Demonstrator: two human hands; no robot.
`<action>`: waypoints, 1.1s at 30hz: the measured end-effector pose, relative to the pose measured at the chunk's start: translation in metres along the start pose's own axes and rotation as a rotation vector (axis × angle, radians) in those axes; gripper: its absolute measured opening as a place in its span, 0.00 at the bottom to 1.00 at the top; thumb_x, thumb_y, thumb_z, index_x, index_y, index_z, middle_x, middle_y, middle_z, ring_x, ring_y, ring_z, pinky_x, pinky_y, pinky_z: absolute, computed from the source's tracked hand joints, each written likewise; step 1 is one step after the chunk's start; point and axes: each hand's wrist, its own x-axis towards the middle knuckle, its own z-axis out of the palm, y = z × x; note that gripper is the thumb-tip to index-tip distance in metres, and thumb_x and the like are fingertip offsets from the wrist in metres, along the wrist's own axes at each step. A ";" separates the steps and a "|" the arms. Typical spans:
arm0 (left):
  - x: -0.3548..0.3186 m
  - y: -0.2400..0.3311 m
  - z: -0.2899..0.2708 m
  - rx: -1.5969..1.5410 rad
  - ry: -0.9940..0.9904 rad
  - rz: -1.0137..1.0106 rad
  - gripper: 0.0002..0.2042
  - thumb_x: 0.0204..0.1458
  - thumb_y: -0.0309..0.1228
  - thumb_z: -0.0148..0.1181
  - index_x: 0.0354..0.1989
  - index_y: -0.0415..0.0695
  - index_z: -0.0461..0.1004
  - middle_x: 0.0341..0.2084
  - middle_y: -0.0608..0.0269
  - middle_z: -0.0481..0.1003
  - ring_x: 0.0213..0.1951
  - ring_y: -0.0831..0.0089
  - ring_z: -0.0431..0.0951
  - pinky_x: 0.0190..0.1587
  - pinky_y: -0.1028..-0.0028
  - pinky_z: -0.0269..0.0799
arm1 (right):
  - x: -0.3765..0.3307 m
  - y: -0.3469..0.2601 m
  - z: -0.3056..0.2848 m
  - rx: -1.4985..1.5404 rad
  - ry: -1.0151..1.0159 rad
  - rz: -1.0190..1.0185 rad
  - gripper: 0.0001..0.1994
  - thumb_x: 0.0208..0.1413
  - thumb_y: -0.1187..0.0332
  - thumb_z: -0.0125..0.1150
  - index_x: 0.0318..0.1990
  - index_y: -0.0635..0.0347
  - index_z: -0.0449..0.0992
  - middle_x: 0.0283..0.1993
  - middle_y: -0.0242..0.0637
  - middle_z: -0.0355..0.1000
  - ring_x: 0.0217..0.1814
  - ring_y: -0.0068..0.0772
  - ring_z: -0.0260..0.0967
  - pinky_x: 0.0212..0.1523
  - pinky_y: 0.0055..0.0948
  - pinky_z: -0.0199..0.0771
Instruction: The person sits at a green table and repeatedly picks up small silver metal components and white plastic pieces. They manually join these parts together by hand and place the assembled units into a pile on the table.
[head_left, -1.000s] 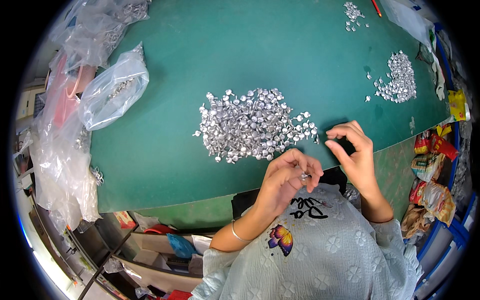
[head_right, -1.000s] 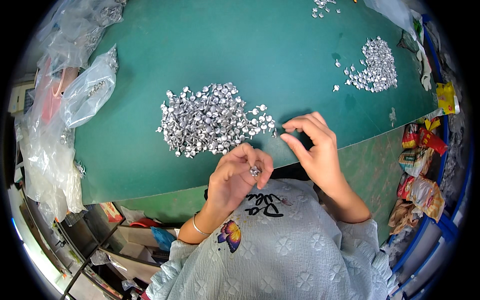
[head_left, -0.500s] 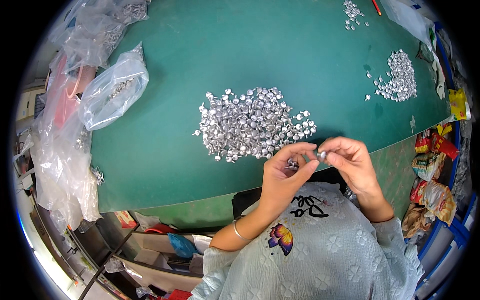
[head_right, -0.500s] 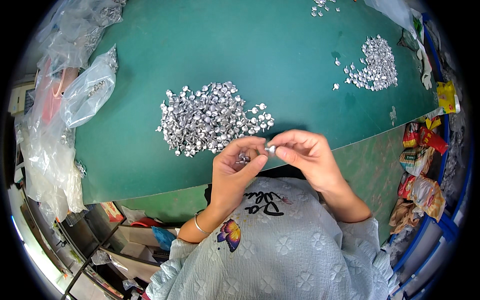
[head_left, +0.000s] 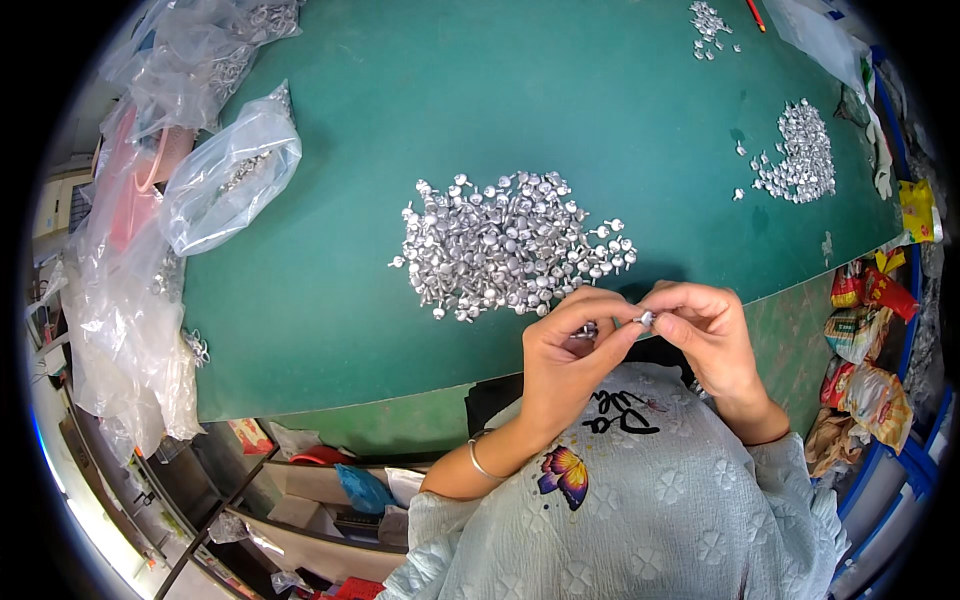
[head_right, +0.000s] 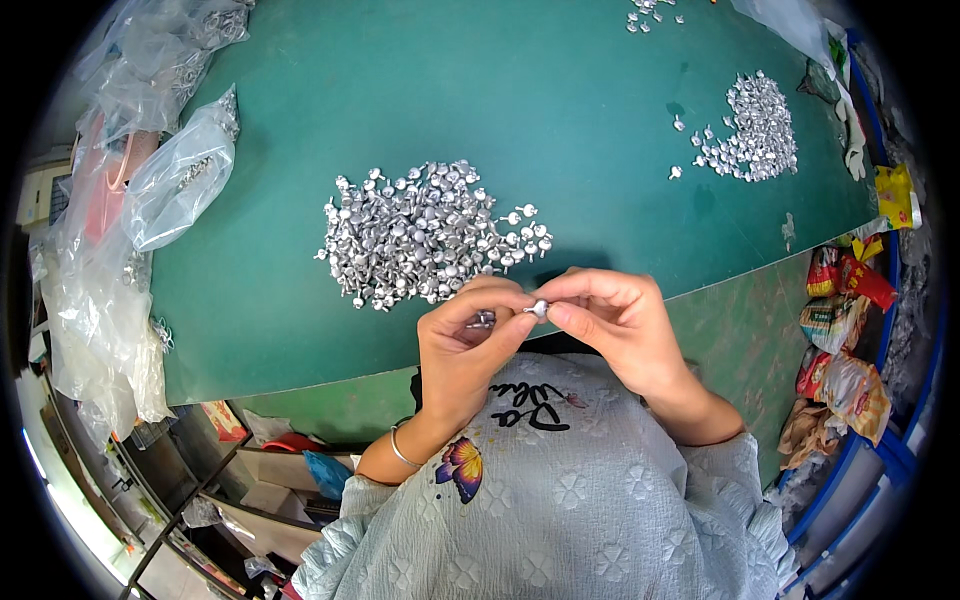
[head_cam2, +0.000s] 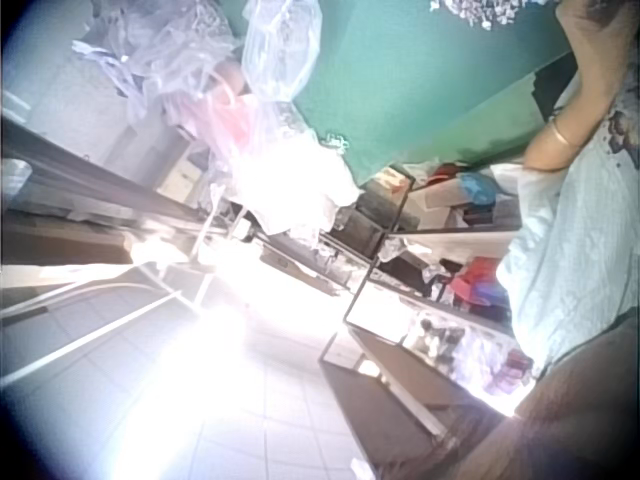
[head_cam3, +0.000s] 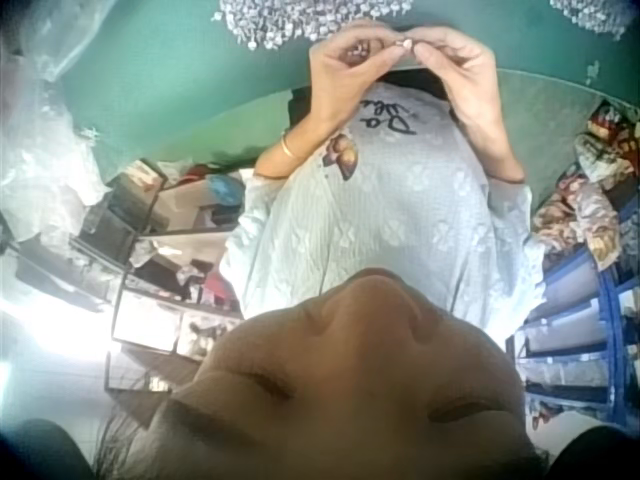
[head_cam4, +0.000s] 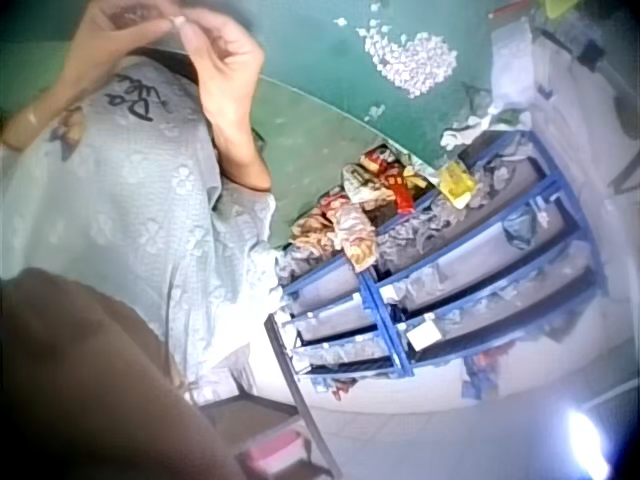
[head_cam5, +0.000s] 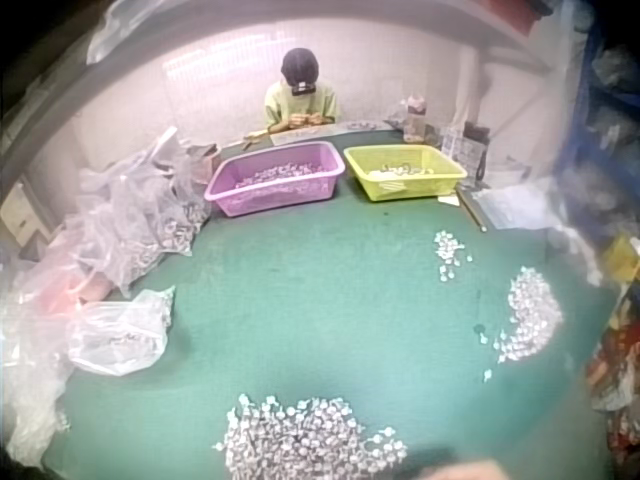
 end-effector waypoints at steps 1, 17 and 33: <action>0.000 0.000 0.000 -0.004 0.000 0.000 0.08 0.46 0.15 0.60 0.35 0.38 0.77 0.31 0.68 0.70 0.24 0.89 0.61 0.22 0.88 0.56 | 0.000 0.000 0.001 -0.021 0.003 -0.027 0.07 0.55 0.78 0.55 0.41 0.70 0.75 0.37 0.37 0.74 0.41 0.24 0.69 0.44 0.24 0.67; -0.001 -0.006 -0.006 -0.543 -0.109 -0.385 0.05 0.58 0.26 0.50 0.37 0.39 0.70 0.33 0.59 0.72 0.31 0.79 0.71 0.34 0.79 0.67 | 0.041 0.012 -0.014 -1.143 0.344 -0.550 0.08 0.44 0.77 0.62 0.34 0.62 0.77 0.34 0.35 0.70 0.35 0.35 0.65 0.37 0.29 0.63; 0.003 -0.002 0.004 0.000 0.058 -0.080 0.13 0.51 0.18 0.55 0.46 0.38 0.70 0.32 0.65 0.72 0.28 0.87 0.65 0.24 0.87 0.60 | 0.027 0.004 -0.001 -0.688 0.190 -0.351 0.04 0.44 0.79 0.64 0.28 0.64 0.75 0.29 0.36 0.73 0.32 0.31 0.68 0.37 0.28 0.65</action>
